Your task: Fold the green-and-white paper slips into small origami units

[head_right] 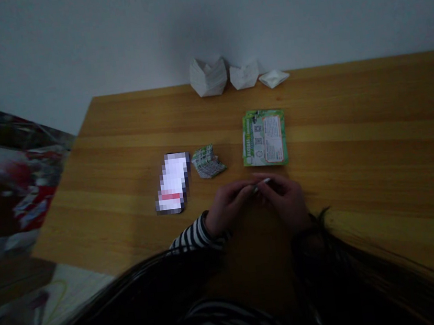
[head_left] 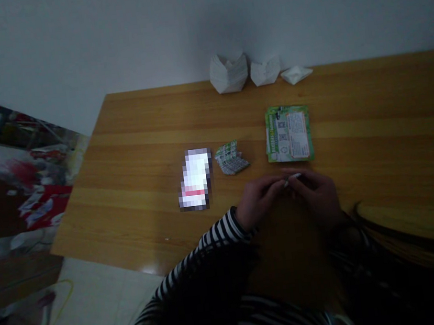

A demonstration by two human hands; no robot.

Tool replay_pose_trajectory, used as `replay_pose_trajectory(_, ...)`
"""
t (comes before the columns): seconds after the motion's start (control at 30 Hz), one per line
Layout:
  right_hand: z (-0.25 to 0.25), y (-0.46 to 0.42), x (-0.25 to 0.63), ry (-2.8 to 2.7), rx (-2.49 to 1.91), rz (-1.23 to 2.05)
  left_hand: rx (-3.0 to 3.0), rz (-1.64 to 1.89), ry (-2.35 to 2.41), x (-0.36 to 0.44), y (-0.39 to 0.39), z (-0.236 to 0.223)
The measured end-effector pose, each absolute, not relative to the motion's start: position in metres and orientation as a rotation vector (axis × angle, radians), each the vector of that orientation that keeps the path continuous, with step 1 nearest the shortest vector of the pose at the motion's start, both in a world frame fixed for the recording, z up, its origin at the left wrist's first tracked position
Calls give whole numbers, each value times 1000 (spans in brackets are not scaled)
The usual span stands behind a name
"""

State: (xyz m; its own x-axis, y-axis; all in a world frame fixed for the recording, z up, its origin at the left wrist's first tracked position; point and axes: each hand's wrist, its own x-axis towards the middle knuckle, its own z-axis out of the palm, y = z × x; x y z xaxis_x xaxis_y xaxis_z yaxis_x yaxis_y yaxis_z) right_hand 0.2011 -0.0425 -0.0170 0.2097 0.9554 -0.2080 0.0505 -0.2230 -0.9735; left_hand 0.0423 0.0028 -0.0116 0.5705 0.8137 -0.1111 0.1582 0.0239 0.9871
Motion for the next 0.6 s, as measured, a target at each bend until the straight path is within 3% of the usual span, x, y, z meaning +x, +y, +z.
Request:
replay_pose_trajectory(0.27,-17,-43,202,-1095,-1508,1159,1140,561,624,37,8,-18)
replay_pose_trajectory(0.6,-18,-44,202,-1100,-1480,1173,1416,478,743,41,9,-11)
